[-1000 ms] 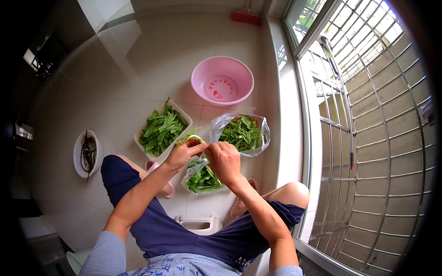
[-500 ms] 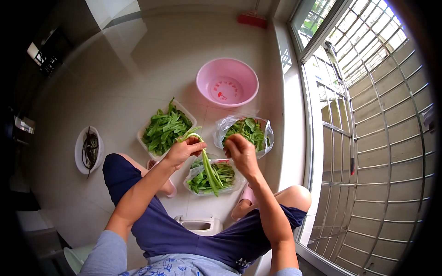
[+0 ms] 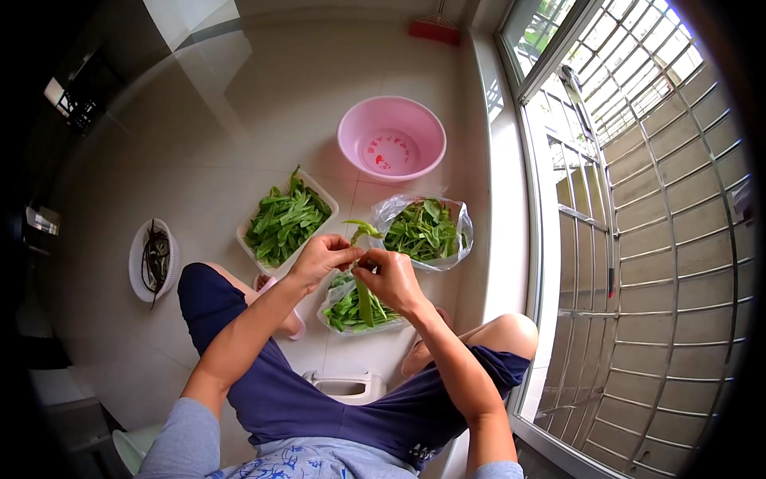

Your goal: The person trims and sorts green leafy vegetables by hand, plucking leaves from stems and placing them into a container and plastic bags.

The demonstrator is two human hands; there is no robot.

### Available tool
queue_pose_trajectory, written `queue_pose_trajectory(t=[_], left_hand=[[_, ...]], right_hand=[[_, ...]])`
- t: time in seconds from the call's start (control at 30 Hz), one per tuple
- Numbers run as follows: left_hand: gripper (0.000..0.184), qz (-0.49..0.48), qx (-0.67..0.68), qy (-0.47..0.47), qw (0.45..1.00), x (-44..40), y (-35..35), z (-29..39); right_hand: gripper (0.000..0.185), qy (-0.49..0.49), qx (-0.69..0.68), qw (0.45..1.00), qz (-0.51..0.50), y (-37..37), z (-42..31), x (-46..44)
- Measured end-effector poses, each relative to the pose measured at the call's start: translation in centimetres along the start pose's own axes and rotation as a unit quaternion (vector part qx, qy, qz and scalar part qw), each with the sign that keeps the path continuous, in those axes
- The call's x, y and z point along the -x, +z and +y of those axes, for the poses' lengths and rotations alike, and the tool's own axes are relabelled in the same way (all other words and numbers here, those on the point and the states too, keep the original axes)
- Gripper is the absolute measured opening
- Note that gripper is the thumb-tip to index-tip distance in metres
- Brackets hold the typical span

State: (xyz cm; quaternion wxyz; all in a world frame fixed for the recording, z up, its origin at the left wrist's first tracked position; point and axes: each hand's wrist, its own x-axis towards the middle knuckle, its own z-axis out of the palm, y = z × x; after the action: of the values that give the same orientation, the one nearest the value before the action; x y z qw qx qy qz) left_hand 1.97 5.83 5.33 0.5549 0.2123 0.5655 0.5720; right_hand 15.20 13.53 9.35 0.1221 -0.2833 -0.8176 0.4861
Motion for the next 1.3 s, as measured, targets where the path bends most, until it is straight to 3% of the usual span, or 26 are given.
queue_pose_trajectory(t=[0.1, 0.2, 0.3, 0.33, 0.43, 0.6, 0.7, 0.83, 0.97, 1.03, 1.07, 1.17, 1.3], left_hand=[[0.016, -0.037, -0.043, 0.013, 0.998, 0.4, 0.1, 0.5], [0.014, -0.068, -0.035, -0.011, 0.997, 0.5, -0.2, 0.6], [0.011, -0.096, -0.024, -0.027, 0.995, 0.6, -0.3, 1.0], [0.010, -0.104, 0.034, -0.044, 0.993, 0.6, -0.4, 1.2], [0.010, -0.113, 0.126, -0.063, 0.984, 0.7, -0.3, 1.5], [0.012, -0.087, 0.184, -0.073, 0.976, 0.4, -0.5, 1.0], [0.012, -0.071, 0.173, -0.062, 0.980, 0.1, -0.8, 0.3], [0.011, -0.053, 0.130, -0.037, 0.989, 0.5, -0.1, 0.6], [0.009, -0.031, 0.164, -0.005, 0.986, 0.3, 0.9, -0.2], [0.008, -0.022, 0.199, -0.005, 0.980, -0.1, 1.7, -0.8], [0.009, -0.035, 0.239, -0.001, 0.970, -0.4, 1.8, -1.1], [0.009, -0.038, 0.287, -0.003, 0.957, -1.1, 2.5, -0.8], [0.012, -0.034, 0.199, -0.019, 0.979, -3.9, 4.6, -0.1]], right_hand=[[0.018, 0.025, -0.016, 1.000, -0.007, -0.3, 0.9, 0.0], [0.019, 0.052, -0.084, 0.992, -0.080, -0.5, 1.8, -0.2], [0.018, 0.095, -0.187, 0.972, -0.103, -0.6, 1.7, -0.1], [0.018, 0.094, -0.186, 0.972, -0.103, -0.7, 1.8, -0.1], [0.012, 0.189, -0.461, 0.857, -0.130, -0.7, 2.1, -0.1], [0.016, 0.186, -0.412, 0.887, -0.094, -0.2, 1.4, -0.1], [0.018, 0.181, -0.469, 0.852, -0.142, 0.0, 1.5, -0.2], [0.013, 0.193, -0.444, 0.866, -0.127, 0.8, 2.2, -0.2], [0.006, 0.211, -0.536, 0.810, -0.108, 0.9, 3.4, -0.3], [0.006, 0.248, -0.574, 0.780, -0.009, 1.1, 3.4, -0.3], [0.008, 0.254, -0.577, 0.776, -0.007, 0.3, 3.3, 0.1], [0.010, 0.235, -0.557, 0.780, 0.162, -2.8, 7.0, -0.5], [0.008, 0.098, -0.566, 0.769, 0.281, -8.8, 6.8, 1.0]])
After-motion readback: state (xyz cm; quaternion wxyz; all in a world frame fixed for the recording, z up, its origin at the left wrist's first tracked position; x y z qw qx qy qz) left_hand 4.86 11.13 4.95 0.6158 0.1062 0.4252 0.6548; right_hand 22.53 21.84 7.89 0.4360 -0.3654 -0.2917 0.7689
